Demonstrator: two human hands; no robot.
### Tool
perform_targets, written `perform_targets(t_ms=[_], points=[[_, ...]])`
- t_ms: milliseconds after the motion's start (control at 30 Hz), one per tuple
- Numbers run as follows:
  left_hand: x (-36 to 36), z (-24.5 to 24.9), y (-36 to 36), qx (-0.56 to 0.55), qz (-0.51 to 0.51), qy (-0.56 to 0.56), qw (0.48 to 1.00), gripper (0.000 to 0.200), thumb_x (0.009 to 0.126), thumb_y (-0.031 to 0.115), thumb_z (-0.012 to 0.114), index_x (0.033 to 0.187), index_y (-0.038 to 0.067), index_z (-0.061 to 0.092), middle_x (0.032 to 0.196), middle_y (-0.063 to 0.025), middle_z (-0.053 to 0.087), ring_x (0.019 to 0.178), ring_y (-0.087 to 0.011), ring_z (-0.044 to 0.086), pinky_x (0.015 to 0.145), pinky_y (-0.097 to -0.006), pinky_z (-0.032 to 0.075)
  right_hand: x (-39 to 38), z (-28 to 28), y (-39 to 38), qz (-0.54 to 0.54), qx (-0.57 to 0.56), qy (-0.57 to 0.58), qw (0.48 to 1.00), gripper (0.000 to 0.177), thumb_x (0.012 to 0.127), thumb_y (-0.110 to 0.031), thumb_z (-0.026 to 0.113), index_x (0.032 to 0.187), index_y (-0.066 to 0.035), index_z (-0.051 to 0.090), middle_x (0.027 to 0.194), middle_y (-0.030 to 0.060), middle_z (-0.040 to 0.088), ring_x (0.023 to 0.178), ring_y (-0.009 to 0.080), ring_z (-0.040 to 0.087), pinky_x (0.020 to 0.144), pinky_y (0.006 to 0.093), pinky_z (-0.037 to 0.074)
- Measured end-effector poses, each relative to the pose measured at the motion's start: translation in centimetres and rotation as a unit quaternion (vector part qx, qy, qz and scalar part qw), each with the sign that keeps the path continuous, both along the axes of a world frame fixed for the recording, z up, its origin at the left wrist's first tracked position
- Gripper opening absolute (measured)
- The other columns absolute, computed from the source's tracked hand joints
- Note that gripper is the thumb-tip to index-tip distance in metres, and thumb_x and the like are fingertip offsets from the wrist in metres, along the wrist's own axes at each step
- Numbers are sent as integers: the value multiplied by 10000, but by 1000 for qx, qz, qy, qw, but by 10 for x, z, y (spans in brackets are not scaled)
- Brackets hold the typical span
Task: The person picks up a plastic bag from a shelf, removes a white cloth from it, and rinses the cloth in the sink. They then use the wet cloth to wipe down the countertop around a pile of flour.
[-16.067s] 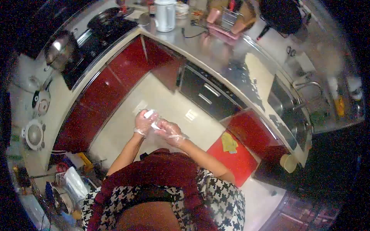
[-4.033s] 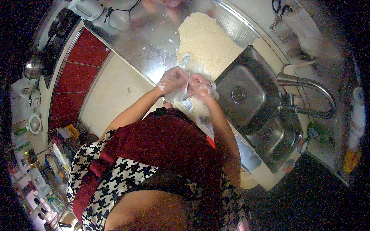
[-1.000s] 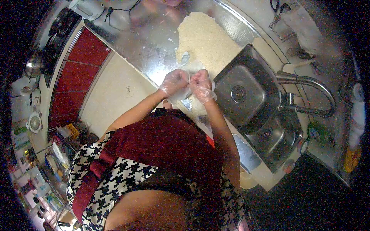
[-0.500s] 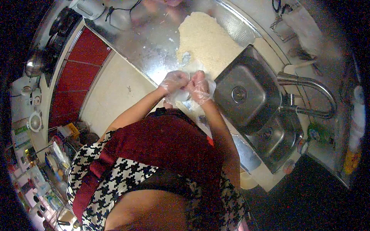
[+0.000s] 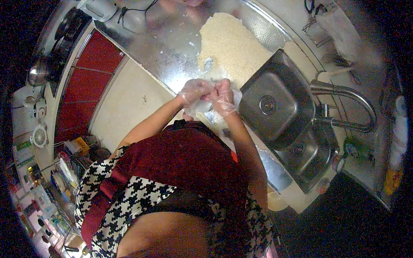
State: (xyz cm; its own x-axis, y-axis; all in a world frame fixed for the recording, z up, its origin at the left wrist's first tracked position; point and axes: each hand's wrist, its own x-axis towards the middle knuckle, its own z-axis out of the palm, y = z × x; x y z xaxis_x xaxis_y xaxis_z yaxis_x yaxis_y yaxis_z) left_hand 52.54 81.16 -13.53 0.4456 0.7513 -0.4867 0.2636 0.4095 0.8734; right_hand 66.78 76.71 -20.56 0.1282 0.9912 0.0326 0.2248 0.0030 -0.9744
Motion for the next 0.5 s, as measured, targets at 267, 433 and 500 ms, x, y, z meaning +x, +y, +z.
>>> perform_targets(t_ms=[267,433,500], points=[[-4,-25,-1,16,2,3,1000,302,788,279,600,873,-10,584,774,-63,605,665,-120,563,632,-263,479,5,-25,2,-9,-17,1,1000,209,799,-64,510,940,-40,357,746,79,480,666,169,534,576,337,464],[-7,-35,0,-90,45,-127,987,231,820,220,581,889,1,557,806,-75,592,679,-130,571,645,-257,494,6,-31,5,-48,31,-54,997,234,776,-107,560,930,-46,394,737,68,484,669,160,498,617,308,439],[-10,-45,3,-129,44,-174,975,214,831,200,572,895,0,535,804,-89,583,680,-149,577,655,-269,510,9,-33,5,-45,21,-46,998,236,769,-106,567,925,-45,400,739,62,485,666,155,494,617,305,437]])
